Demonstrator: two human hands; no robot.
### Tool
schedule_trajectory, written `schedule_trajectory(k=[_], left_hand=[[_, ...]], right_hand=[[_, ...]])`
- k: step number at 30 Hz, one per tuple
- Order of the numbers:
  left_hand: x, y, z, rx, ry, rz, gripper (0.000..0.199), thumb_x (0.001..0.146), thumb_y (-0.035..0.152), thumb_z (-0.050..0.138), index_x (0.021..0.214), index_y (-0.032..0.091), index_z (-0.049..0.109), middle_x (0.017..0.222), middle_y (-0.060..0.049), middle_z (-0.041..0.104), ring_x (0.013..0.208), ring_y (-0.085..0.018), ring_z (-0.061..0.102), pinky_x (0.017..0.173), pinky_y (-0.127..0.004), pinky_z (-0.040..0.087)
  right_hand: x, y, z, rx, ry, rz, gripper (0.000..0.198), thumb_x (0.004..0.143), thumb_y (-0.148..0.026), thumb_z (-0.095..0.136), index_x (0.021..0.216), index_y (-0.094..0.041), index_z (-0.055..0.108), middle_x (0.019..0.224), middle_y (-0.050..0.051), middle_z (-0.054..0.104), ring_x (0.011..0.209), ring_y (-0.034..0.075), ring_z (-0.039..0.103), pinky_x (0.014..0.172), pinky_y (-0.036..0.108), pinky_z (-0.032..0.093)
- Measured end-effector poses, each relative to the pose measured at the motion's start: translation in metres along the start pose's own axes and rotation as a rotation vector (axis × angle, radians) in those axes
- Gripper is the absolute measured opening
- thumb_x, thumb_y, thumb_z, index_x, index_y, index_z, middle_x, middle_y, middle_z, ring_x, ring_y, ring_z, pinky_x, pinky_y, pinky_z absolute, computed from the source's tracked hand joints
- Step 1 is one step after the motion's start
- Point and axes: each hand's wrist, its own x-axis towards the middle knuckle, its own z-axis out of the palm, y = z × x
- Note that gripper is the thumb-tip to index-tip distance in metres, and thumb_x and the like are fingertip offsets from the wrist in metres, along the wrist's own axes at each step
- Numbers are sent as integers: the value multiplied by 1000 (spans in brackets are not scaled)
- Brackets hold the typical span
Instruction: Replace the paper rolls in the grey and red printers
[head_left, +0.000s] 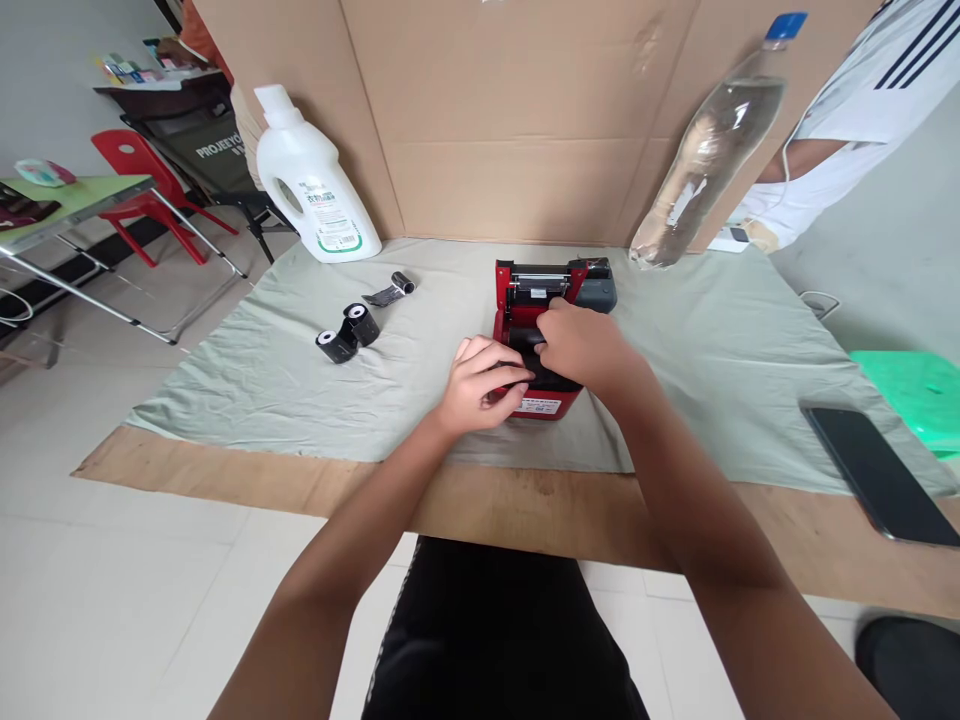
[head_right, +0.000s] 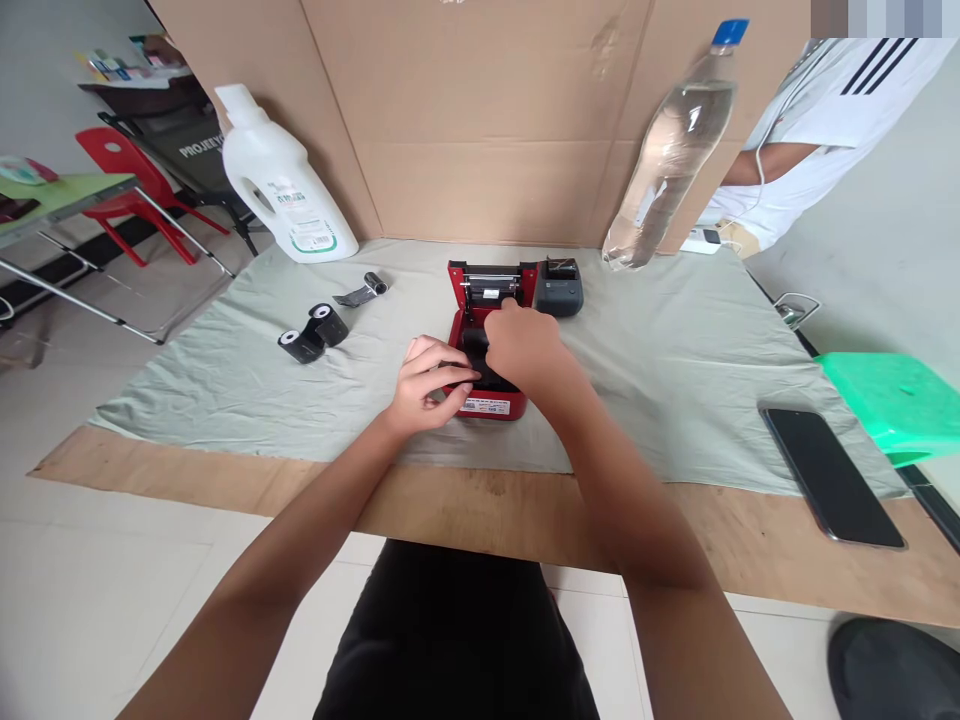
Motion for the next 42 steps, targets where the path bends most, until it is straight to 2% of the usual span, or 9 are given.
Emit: schedule_trajectory(k=[3, 7, 11, 15, 19, 23, 31, 36, 42], left_hand=[[0, -1, 1, -10, 9, -11, 12, 93, 24, 65, 93, 25, 76, 92, -4, 74, 87, -20, 61, 80, -39, 43], [-3, -1, 4, -19, -24, -74, 13, 94, 28, 64, 91, 26, 76, 89, -4, 74, 86, -20, 61, 81, -40, 43], [-3, 2, 4, -7, -97, -138, 14, 93, 31, 63, 96, 26, 76, 91, -5, 74, 89, -22, 62, 85, -42, 44], [0, 4, 2, -67, -79, -248, 25, 92, 27, 58, 111, 22, 73, 103, -8, 74, 98, -24, 62, 89, -43, 47], [3, 3, 3, -119, -26, -338, 18, 92, 21, 55, 92, 22, 73, 97, -6, 73, 95, -22, 63, 90, -42, 49], [4, 3, 4, -144, 27, -327, 15, 95, 21, 59, 88, 23, 72, 91, -4, 74, 90, -20, 64, 88, -41, 49], [6, 5, 4, -121, 23, -306, 16, 98, 23, 59, 90, 23, 72, 90, -4, 74, 88, -19, 65, 85, -40, 49], [7, 6, 4, -82, 10, -304, 17, 99, 25, 57, 88, 23, 71, 88, -4, 74, 88, -20, 65, 84, -40, 50], [7, 11, 2, -69, 29, -213, 16, 100, 20, 56, 94, 25, 71, 92, -3, 74, 88, -19, 64, 83, -39, 48]], right_hand=[[3, -1, 2, 16, -41, 47, 26, 94, -17, 52, 109, -12, 73, 118, 21, 69, 98, 29, 71, 70, 32, 47], [14, 3, 8, 77, -65, 63, 21, 93, -19, 57, 104, -15, 74, 105, 18, 75, 96, 29, 71, 71, 34, 47], [22, 10, 14, 116, -7, -11, 21, 92, -21, 60, 106, -19, 75, 111, 13, 76, 104, 29, 70, 76, 34, 48], [22, 8, 15, 66, -2, -12, 27, 91, -16, 55, 111, -15, 74, 118, 17, 73, 105, 31, 70, 75, 34, 49], [20, 5, 15, 36, -13, -3, 29, 92, -13, 52, 112, -14, 73, 119, 18, 72, 106, 32, 70, 73, 34, 48], [15, 5, 15, 30, -15, -7, 30, 93, -12, 50, 113, -13, 72, 121, 19, 71, 105, 33, 71, 74, 35, 49], [15, 3, 13, -4, -17, -22, 32, 94, -10, 48, 116, -10, 70, 123, 23, 66, 101, 33, 72, 69, 35, 46], [21, 12, 14, 16, -49, -89, 24, 92, -10, 51, 105, -15, 69, 104, 16, 71, 95, 30, 70, 66, 32, 38], [9, 20, 2, 102, 4, -97, 17, 94, -10, 48, 93, -16, 63, 95, 11, 69, 76, 19, 60, 61, 31, 33]])
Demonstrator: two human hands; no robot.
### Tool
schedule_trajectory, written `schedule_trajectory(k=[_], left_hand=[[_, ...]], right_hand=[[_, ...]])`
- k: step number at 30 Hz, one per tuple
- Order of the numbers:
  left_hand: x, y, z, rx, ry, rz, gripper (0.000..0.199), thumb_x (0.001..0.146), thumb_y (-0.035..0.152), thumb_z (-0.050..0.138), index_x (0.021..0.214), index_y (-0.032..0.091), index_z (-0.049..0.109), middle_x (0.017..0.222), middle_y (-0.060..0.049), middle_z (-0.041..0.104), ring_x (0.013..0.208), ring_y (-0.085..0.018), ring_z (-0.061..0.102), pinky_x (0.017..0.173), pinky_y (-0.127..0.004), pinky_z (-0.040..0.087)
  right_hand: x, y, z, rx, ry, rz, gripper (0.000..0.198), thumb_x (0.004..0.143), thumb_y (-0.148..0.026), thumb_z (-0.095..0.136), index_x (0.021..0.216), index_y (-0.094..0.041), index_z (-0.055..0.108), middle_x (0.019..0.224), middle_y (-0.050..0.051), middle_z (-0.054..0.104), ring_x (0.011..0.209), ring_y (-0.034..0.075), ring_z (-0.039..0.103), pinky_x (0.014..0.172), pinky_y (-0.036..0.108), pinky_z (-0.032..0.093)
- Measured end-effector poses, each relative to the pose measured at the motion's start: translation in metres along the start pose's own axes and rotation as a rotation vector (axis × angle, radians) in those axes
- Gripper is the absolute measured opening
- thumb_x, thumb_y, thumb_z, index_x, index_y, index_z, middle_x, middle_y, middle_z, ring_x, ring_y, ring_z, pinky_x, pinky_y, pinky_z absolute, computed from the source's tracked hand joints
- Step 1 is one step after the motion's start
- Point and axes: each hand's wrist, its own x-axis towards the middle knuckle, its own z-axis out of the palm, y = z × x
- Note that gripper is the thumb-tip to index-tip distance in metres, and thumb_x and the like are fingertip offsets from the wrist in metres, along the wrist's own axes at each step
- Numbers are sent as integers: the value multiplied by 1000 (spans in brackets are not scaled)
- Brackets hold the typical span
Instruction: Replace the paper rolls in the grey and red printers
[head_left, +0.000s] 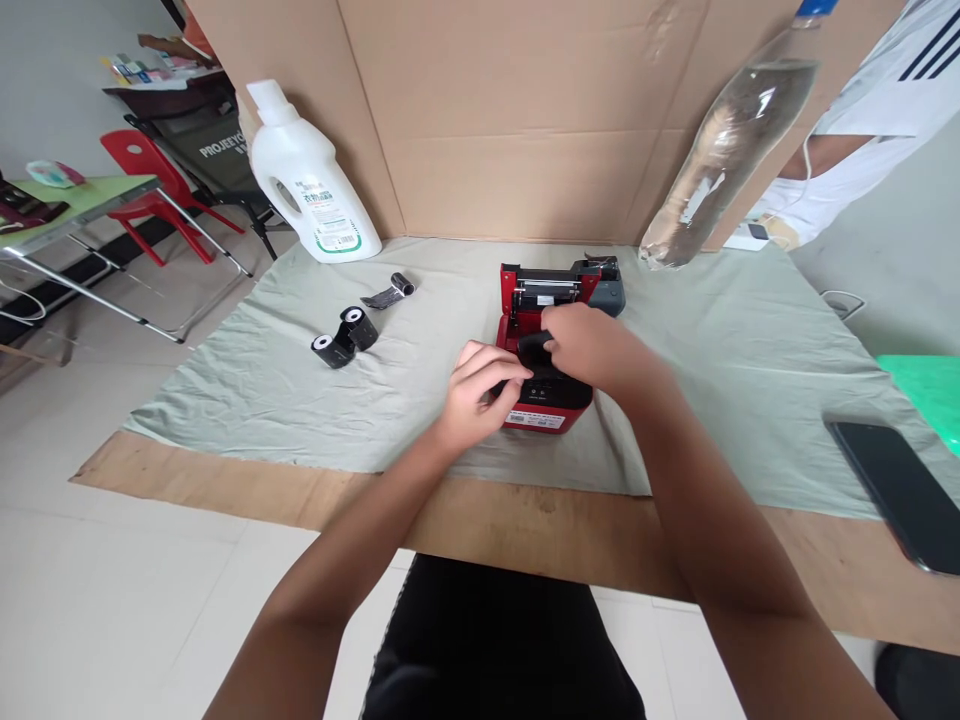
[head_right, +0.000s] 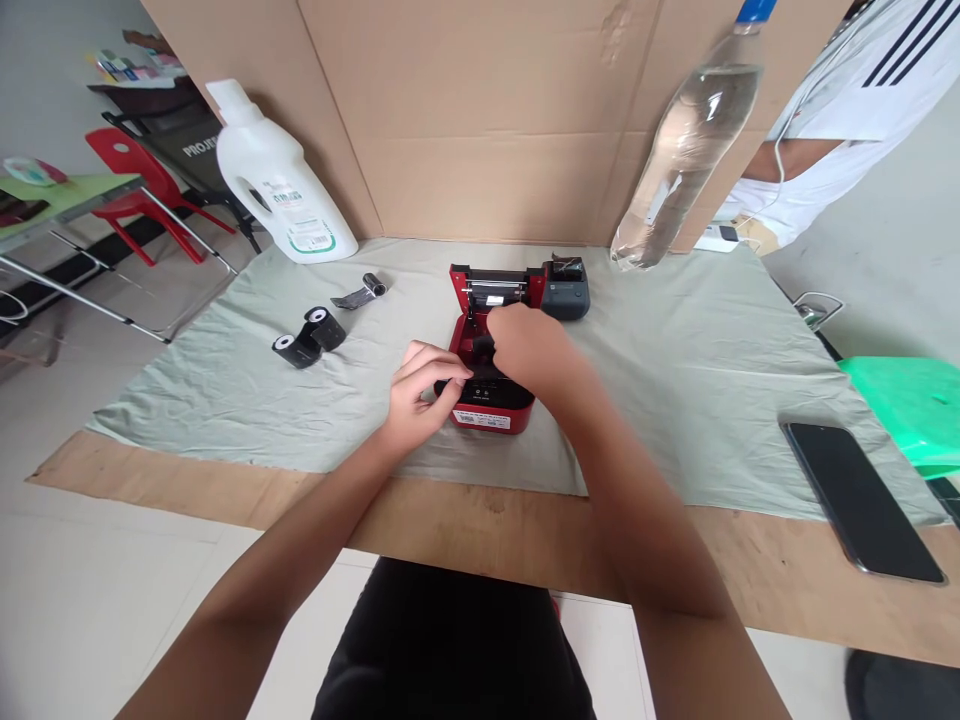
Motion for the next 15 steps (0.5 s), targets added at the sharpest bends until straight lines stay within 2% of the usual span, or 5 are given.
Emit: schedule_trajectory(k=[3, 6, 11, 13, 15], left_hand=[[-5, 0, 0, 62, -17, 38, 19, 100, 22, 55, 96, 27, 72, 92, -3, 74, 86, -19, 62, 82, -40, 47], [-9, -2, 0, 125, -23, 86, 22, 101, 23, 53, 98, 29, 74, 91, -3, 74, 84, -19, 61, 79, -39, 44], [-11, -5, 1, 171, -60, 129, 22, 99, 20, 55, 101, 30, 74, 91, -2, 75, 85, -19, 63, 79, -39, 42], [-10, -4, 1, 176, -72, 111, 21, 99, 20, 54, 99, 29, 74, 90, -2, 75, 86, -19, 63, 79, -39, 42], [-9, -4, 2, 187, -67, 110, 22, 99, 21, 54, 98, 28, 74, 89, -3, 75, 85, -19, 62, 78, -39, 42]], right_hand=[[-6, 0, -6, 25, 17, 12, 19, 94, -9, 45, 90, -16, 63, 92, 10, 68, 72, 18, 55, 61, 31, 32], [-2, -2, -1, -9, 1, 27, 20, 93, -9, 46, 94, -15, 64, 91, 12, 69, 74, 21, 58, 64, 32, 33], [19, -7, 23, -103, -17, 22, 28, 89, -5, 45, 104, -13, 67, 95, 14, 72, 98, 29, 65, 91, 41, 33], [24, -6, 28, -91, -46, 24, 28, 90, -7, 45, 104, -14, 69, 101, 15, 73, 109, 32, 63, 95, 44, 30], [23, -2, 25, -58, -68, 22, 28, 90, -8, 46, 102, -15, 70, 102, 14, 73, 111, 32, 61, 96, 45, 29]])
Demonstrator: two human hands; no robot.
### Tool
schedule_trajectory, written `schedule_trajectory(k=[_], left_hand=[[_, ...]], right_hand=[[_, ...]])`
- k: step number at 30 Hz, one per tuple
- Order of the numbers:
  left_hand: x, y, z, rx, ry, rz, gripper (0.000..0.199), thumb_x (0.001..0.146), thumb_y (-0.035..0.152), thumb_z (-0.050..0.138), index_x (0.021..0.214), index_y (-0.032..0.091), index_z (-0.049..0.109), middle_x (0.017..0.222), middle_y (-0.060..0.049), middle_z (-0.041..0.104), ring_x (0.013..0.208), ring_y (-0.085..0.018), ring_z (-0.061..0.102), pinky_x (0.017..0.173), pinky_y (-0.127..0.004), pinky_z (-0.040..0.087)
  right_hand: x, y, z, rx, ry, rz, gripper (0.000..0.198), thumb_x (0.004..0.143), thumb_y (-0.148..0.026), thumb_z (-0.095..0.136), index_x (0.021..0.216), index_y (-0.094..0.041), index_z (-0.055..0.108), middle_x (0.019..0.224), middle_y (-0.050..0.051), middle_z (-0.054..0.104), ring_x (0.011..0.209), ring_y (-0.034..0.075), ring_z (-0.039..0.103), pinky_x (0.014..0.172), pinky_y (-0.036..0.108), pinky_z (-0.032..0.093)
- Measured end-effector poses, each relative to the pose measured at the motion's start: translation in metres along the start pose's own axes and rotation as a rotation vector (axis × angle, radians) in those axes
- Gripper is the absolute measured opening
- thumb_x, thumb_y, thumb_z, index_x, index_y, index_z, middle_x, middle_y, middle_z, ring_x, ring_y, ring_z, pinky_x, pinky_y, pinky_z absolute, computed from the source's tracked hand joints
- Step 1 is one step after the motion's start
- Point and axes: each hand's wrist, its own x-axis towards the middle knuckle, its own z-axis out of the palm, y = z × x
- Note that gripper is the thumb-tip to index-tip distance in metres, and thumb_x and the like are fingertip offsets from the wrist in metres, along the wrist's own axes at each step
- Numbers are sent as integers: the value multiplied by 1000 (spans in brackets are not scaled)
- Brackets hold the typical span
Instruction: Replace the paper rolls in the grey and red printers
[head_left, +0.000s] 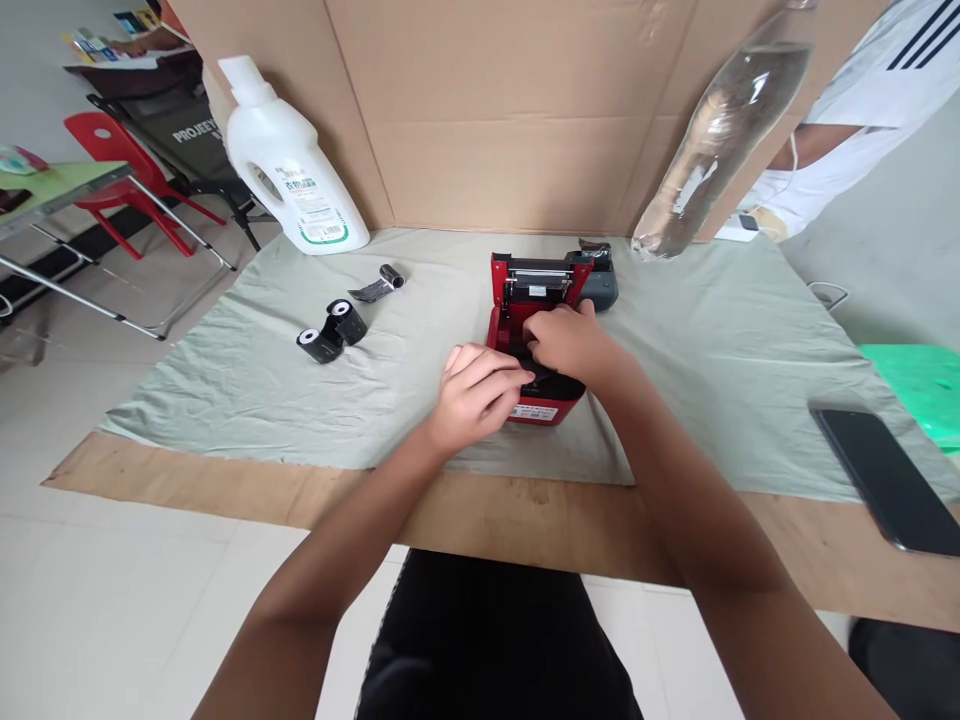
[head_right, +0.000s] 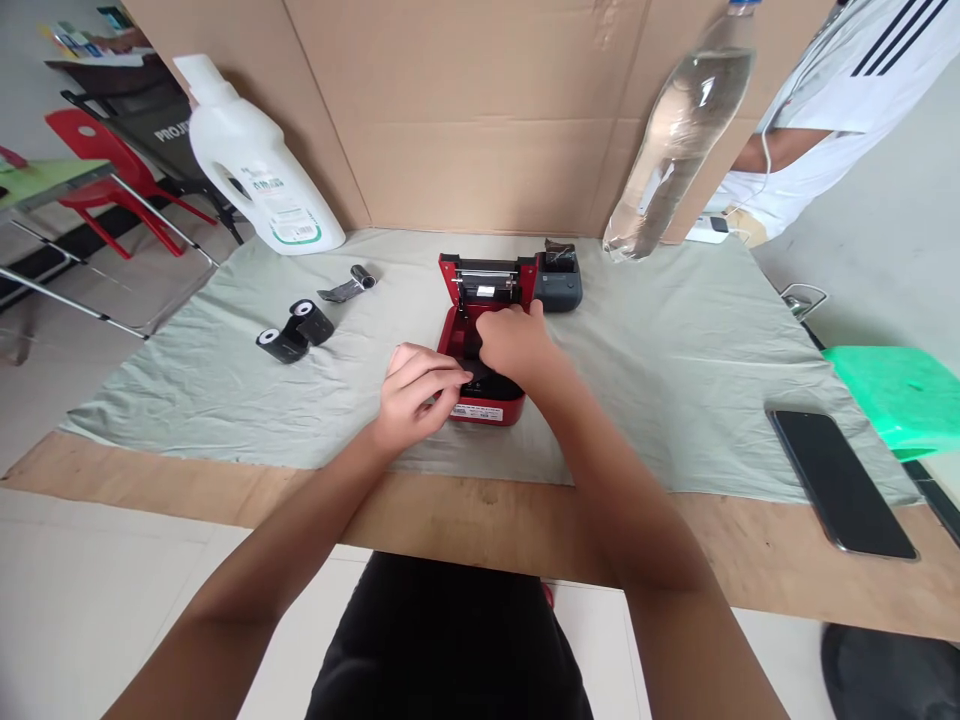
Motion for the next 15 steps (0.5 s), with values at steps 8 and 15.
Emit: schedule_trajectory(k=[8, 15], left_hand=[[-4, 0, -2, 9, 35, 33, 21, 100, 20, 54, 102, 28, 73, 92, -3, 75, 83, -18, 64, 78, -38, 42], [-3, 3, -4, 41, 104, 193, 23, 99, 14, 55, 111, 28, 70, 94, -2, 75, 82, -16, 65, 77, -35, 44]], right_hand=[[-30, 29, -39, 504, 433, -89, 32, 103, -29, 41, 100, -21, 72, 98, 6, 72, 90, 22, 60, 81, 33, 42], [-19, 28, -31, 438, 644, -25, 33, 108, -35, 39, 119, -18, 65, 107, 11, 70, 106, 26, 60, 95, 39, 42]])
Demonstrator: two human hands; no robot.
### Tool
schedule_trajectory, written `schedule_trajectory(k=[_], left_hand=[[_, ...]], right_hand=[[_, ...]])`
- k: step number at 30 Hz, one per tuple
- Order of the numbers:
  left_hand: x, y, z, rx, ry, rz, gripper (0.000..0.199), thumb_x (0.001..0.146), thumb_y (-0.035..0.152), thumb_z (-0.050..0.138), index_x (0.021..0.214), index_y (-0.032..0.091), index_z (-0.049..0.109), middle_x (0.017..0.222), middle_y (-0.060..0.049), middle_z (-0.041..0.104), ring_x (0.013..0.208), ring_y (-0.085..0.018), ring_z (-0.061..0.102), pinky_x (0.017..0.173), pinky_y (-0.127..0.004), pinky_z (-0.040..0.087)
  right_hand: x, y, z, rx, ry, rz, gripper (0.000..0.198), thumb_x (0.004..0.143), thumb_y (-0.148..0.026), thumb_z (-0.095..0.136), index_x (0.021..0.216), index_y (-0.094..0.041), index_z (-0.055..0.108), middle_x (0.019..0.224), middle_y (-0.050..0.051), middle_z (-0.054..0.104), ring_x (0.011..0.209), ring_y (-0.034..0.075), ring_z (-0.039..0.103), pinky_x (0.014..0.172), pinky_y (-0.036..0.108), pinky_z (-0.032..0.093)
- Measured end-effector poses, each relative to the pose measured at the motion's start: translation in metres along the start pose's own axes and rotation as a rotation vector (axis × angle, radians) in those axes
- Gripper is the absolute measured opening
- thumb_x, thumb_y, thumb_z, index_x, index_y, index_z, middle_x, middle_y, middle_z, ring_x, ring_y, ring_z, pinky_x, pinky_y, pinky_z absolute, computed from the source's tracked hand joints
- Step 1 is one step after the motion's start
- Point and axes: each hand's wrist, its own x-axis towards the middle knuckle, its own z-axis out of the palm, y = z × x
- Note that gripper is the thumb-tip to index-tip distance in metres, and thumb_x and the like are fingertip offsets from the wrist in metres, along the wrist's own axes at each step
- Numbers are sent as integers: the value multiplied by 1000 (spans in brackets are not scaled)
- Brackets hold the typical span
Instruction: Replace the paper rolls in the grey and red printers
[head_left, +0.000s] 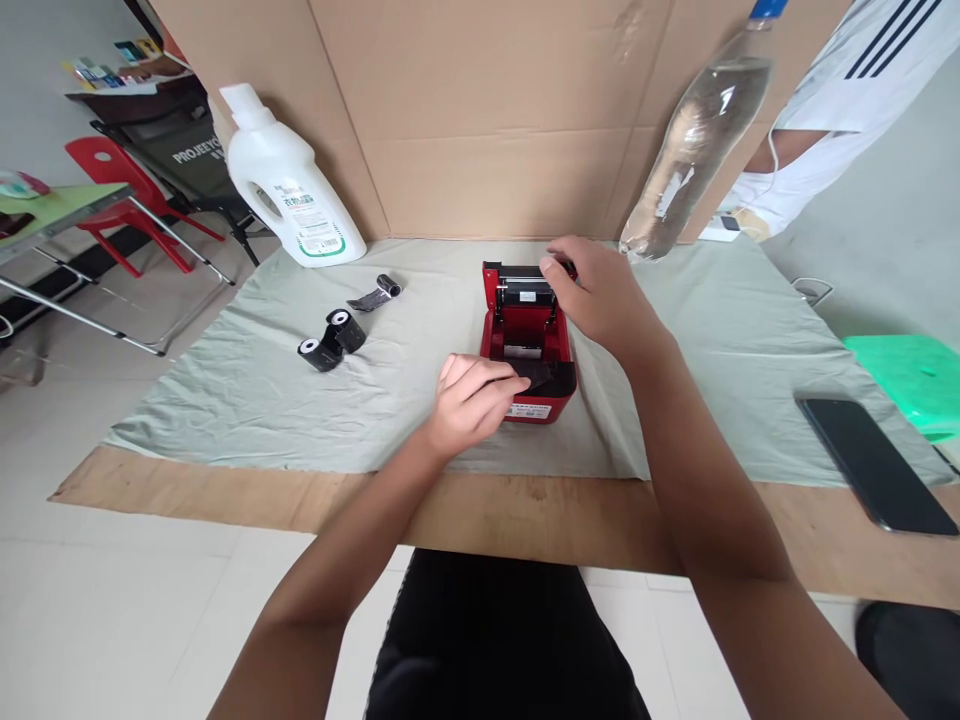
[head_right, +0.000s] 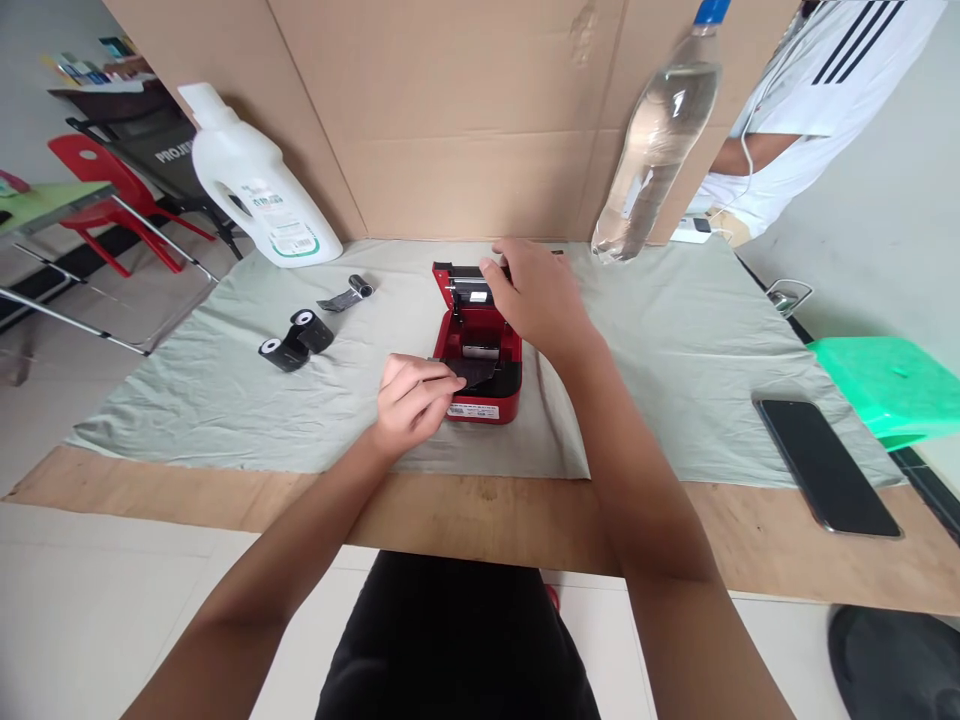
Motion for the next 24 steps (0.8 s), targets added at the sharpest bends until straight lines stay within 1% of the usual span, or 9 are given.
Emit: schedule_trajectory(k=[2, 5, 9, 12, 14, 17, 20, 22, 24], left_hand=[[2, 2, -1, 6, 23, 21, 23, 100, 13, 55, 111, 27, 69, 94, -2, 74, 82, -15, 65, 77, -34, 44], [4, 5, -2, 4, 36, 13, 24, 100, 11, 56, 113, 27, 68, 95, -1, 74, 81, -14, 64, 77, -32, 44], [5, 5, -2, -36, 89, -19, 25, 98, 13, 62, 119, 26, 65, 97, -1, 76, 83, -14, 67, 77, -32, 50], [7, 2, -3, -67, 131, -8, 29, 99, 14, 63, 125, 27, 60, 102, -2, 76, 87, -15, 71, 78, -32, 56], [8, -2, -3, -77, 177, -72, 31, 100, 18, 62, 130, 28, 57, 109, -4, 73, 95, -16, 72, 81, -34, 59], [9, -9, -2, -135, 234, -308, 42, 100, 30, 64, 139, 26, 51, 120, -8, 70, 107, -19, 70, 89, -36, 60], [8, -17, 0, -216, 67, -501, 42, 97, 38, 67, 135, 23, 57, 125, -10, 70, 120, -23, 66, 103, -42, 55], [6, -22, 3, -273, -54, -566, 30, 97, 38, 66, 122, 22, 66, 129, -10, 69, 127, -25, 62, 112, -46, 49], [3, -26, 6, -347, -94, -611, 22, 98, 36, 63, 113, 22, 71, 134, -10, 66, 131, -25, 60, 117, -47, 45]], right_hand=[[-3, -2, -5, 28, -4, -2, 33, 109, -38, 38, 111, -19, 65, 94, 8, 69, 95, 24, 62, 90, 38, 42], [-10, -8, -18, 43, -57, -7, 41, 110, -45, 35, 90, -21, 62, 77, 5, 64, 81, 22, 59, 81, 36, 42], [-22, -19, -27, 17, -282, 14, 50, 108, -50, 37, 69, -22, 51, 66, 4, 57, 71, 21, 55, 72, 35, 38], [-27, -25, -28, -38, -399, 85, 51, 107, -53, 37, 66, -23, 43, 65, 3, 55, 67, 20, 52, 68, 34, 35], [-29, -26, -28, -44, -418, 107, 51, 107, -54, 36, 67, -23, 41, 68, 3, 57, 68, 19, 52, 67, 33, 34], [-29, -26, -31, -10, -444, 119, 52, 107, -56, 34, 68, -22, 39, 70, 3, 58, 69, 19, 54, 67, 32, 35], [-30, -27, -33, 25, -444, 136, 55, 107, -60, 30, 68, -22, 39, 73, 3, 61, 73, 20, 57, 69, 33, 37], [-31, -30, -34, 32, -435, 144, 57, 107, -62, 28, 69, -22, 40, 76, 4, 63, 76, 22, 59, 71, 34, 39], [-32, -33, -33, 29, -432, 146, 58, 106, -63, 27, 69, -22, 41, 77, 5, 64, 78, 23, 60, 72, 35, 40]])
